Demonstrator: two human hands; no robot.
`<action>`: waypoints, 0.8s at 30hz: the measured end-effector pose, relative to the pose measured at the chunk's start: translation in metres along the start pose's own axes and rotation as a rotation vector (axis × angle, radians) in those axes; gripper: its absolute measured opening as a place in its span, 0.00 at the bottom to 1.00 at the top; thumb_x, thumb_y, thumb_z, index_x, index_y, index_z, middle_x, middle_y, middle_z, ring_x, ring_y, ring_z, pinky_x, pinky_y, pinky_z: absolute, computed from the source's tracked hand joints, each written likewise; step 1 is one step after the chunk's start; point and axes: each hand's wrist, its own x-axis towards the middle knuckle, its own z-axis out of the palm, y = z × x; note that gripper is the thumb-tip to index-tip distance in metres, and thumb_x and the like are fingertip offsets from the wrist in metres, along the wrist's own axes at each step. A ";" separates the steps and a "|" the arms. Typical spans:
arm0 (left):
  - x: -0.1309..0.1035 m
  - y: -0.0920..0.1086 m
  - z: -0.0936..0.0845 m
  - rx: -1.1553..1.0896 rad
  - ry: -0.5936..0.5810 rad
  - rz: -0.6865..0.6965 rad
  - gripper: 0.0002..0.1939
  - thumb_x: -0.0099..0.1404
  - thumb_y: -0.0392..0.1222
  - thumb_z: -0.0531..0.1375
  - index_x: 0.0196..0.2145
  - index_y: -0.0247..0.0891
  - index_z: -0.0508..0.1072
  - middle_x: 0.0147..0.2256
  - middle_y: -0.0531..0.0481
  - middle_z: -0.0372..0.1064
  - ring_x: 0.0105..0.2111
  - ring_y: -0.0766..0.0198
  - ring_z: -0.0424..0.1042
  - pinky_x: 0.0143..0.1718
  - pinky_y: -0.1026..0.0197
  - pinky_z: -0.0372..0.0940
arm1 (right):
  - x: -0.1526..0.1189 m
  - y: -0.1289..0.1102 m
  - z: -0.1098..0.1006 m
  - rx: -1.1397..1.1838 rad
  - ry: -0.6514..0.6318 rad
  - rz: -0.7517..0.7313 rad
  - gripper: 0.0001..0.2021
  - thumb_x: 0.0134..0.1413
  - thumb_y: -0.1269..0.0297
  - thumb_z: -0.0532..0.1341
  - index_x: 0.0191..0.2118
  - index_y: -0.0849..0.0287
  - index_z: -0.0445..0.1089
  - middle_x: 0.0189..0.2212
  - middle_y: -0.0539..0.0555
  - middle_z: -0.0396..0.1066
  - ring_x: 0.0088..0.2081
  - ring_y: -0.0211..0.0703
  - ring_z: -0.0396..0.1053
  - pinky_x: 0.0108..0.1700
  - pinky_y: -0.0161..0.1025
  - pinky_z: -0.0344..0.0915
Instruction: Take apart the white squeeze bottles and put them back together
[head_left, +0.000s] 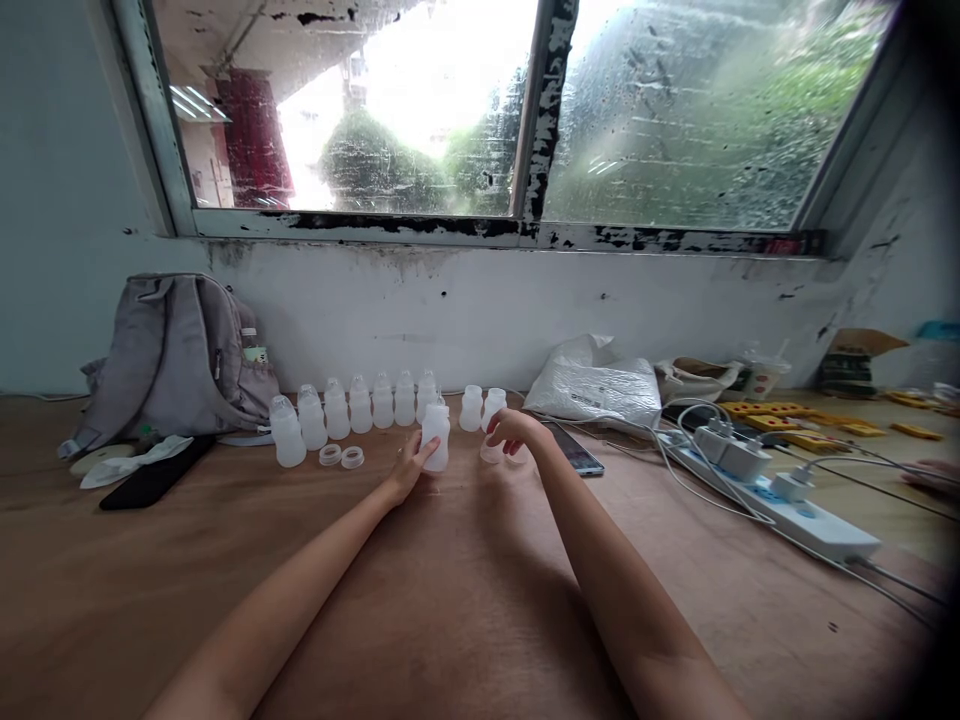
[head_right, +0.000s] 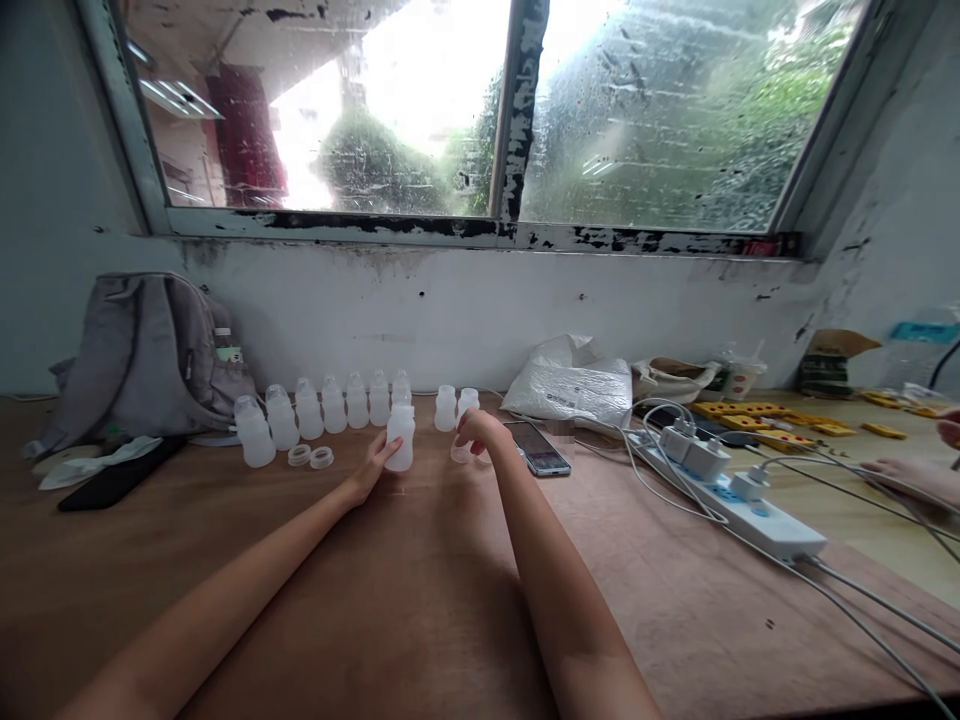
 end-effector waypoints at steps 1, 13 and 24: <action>0.000 0.000 0.001 -0.012 -0.024 0.012 0.17 0.54 0.50 0.57 0.37 0.35 0.67 0.36 0.47 0.68 0.38 0.61 0.66 0.38 0.62 0.61 | -0.003 -0.001 -0.002 0.008 0.001 -0.008 0.19 0.35 0.68 0.67 0.37 0.66 0.66 0.20 0.53 0.68 0.20 0.39 0.68 0.23 0.34 0.66; 0.000 -0.016 0.001 0.247 -0.340 0.108 0.21 0.53 0.49 0.59 0.42 0.35 0.61 0.40 0.44 0.66 0.39 0.60 0.66 0.40 0.56 0.62 | -0.063 -0.039 -0.037 0.327 0.351 -0.580 0.17 0.47 0.59 0.59 0.44 0.61 0.64 0.35 0.57 0.68 0.24 0.33 0.67 0.19 0.26 0.61; -0.002 -0.010 -0.003 0.540 -0.340 0.209 0.20 0.55 0.51 0.55 0.41 0.36 0.63 0.36 0.46 0.67 0.34 0.61 0.67 0.35 0.59 0.62 | -0.085 -0.069 -0.023 -0.039 0.371 -0.654 0.12 0.46 0.59 0.59 0.38 0.55 0.70 0.32 0.51 0.69 0.28 0.34 0.64 0.28 0.29 0.59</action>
